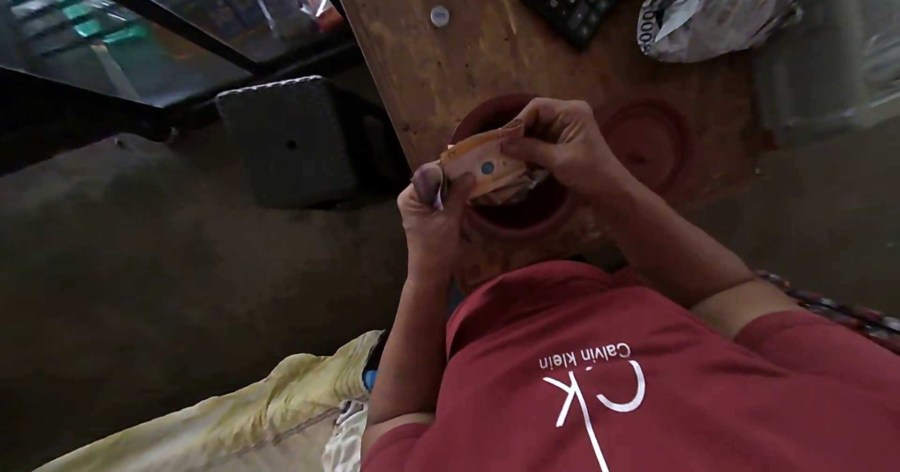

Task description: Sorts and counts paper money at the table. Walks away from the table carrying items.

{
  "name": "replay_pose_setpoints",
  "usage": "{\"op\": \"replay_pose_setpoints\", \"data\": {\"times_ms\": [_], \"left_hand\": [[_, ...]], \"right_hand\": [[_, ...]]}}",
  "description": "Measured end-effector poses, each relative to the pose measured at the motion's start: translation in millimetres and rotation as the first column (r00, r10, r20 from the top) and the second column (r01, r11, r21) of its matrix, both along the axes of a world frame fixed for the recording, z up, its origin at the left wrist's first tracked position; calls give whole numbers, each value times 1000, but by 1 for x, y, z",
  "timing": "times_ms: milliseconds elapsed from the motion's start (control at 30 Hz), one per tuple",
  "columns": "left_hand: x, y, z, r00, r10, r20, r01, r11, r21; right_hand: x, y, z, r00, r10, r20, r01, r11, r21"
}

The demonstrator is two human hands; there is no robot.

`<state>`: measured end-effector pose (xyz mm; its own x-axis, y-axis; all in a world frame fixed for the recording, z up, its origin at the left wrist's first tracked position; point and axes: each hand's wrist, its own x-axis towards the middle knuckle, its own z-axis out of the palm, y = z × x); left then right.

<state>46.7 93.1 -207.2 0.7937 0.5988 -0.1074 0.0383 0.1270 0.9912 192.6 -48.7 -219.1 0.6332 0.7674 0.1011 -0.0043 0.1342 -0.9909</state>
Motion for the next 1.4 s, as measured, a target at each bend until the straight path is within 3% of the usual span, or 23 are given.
{"op": "replay_pose_setpoints", "data": {"times_ms": [67,133,200,267,333,500,833,1000,1100,1167,1233,1400], "left_hand": [[-2,6,-3,997,51,-60,-46,995,88],[-6,15,-1,983,126,-137,-111,988,111],[-13,23,1,972,165,-165,-149,983,106],[-22,28,1,972,168,-165,-155,984,91],[-24,31,-1,973,182,-143,-173,982,71],[-28,30,-3,968,199,-152,-194,980,45],[-35,28,-8,968,188,-164,-189,982,12],[-37,27,-9,969,183,-168,-185,983,2],[-37,26,-10,968,183,-173,-189,982,-20],[-37,25,-11,970,180,-165,-185,982,-19],[-37,24,-13,969,180,-169,-186,982,-20],[-39,26,-15,964,192,-186,-199,980,-23]], "right_hand": [[-1,1,-7,998,14,58,-6,992,-127],[-3,0,-19,939,121,322,1,935,-354],[-10,2,-28,789,355,501,38,786,-617],[-17,5,-36,684,528,503,78,632,-771],[-15,3,-40,673,524,522,104,631,-768],[0,-1,-27,785,302,541,173,732,-659],[3,-10,-34,682,289,672,122,861,-495],[-2,-6,-45,489,472,733,123,795,-594],[-5,-1,-49,441,594,673,158,687,-710],[-5,2,-49,414,596,688,182,686,-704],[-5,4,-51,415,564,713,204,706,-678],[0,0,-45,546,459,701,161,763,-626]]}}
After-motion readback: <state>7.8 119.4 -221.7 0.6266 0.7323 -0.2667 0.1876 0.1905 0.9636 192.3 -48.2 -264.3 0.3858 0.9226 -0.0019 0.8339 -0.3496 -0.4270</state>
